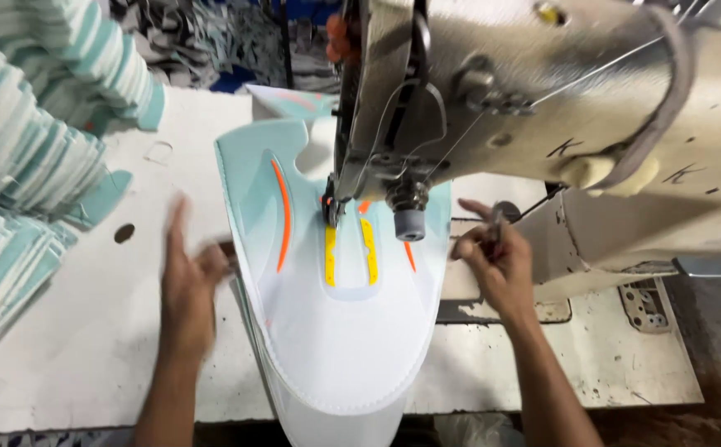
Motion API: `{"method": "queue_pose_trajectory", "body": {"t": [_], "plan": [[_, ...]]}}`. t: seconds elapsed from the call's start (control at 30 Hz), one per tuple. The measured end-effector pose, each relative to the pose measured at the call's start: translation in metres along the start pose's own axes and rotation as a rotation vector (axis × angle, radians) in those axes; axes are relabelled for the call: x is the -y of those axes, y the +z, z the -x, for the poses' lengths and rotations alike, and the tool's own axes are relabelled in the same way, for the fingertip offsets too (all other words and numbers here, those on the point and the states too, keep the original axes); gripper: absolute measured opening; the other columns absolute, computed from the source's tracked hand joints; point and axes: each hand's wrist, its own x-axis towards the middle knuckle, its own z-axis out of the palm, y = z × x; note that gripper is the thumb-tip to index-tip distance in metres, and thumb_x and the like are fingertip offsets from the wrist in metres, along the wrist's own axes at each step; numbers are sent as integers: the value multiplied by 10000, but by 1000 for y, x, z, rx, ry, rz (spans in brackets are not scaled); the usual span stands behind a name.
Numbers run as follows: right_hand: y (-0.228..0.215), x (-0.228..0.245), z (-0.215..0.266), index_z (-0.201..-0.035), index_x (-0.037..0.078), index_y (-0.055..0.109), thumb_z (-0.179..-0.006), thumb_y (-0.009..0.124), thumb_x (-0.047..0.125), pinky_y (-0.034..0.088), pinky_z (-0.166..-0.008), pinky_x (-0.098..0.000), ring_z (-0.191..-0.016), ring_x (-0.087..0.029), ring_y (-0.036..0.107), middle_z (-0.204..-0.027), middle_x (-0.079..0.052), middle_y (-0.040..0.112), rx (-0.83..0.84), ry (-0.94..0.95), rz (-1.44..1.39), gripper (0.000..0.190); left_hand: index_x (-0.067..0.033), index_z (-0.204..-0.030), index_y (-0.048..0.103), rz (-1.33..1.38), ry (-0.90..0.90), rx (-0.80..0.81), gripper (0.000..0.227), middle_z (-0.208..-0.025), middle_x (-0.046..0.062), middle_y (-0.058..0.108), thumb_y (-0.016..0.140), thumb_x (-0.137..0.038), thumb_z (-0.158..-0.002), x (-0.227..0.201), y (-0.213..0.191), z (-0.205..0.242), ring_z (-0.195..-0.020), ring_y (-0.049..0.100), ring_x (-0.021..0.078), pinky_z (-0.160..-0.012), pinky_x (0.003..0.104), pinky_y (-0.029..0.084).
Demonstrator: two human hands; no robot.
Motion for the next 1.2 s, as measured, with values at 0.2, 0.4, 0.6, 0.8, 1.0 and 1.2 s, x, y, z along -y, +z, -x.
{"method": "queue_pose_trajectory", "body": {"t": [0.2,0.4,0.6,0.8,1.0,1.2], "plan": [[30,29,10,-1291,21,637,-872,755,165,294,-432,-244,-467,-38,454,-586,68,535,47,430,-378,458,-30,-1456,543,-428,76,200,617,-1346,209,662,739,-95,-875,-38,69,74,-1228,591,271,-1020,391,464],[33,54,2,-1272,57,667,-870,761,194,277,-421,-231,-454,-30,423,-558,71,529,51,453,-215,435,-75,-1398,600,-320,-131,110,578,-1274,129,707,744,-167,-847,-30,74,73,-1133,664,189,-980,331,531],[32,46,-6,-1276,64,688,-883,773,244,282,-436,-212,-482,-13,415,-596,79,536,70,399,-199,441,-51,-1401,594,-376,13,119,578,-1314,138,696,751,-145,-852,-28,74,63,-1193,647,195,-1032,341,499],[33,35,-21,-1273,60,668,-881,766,223,297,-425,-217,-476,-29,433,-600,68,558,56,387,-202,435,-46,-1391,597,-368,35,118,566,-1323,133,693,750,-141,-855,-28,80,45,-1206,652,189,-1038,333,510],[32,8,-35,-1251,54,640,-906,727,164,323,-434,-220,-492,-32,442,-618,59,542,58,395,-247,373,-22,-1375,610,-395,108,132,543,-1291,136,718,753,-101,-857,-27,83,29,-1182,664,183,-1022,334,518],[32,-17,-43,-1158,18,666,-914,762,173,351,-426,-226,-496,-56,462,-630,23,563,33,403,-240,305,-27,-1372,618,-383,22,151,549,-1195,130,754,750,-89,-843,-32,88,12,-1069,707,151,-930,305,581]]}}
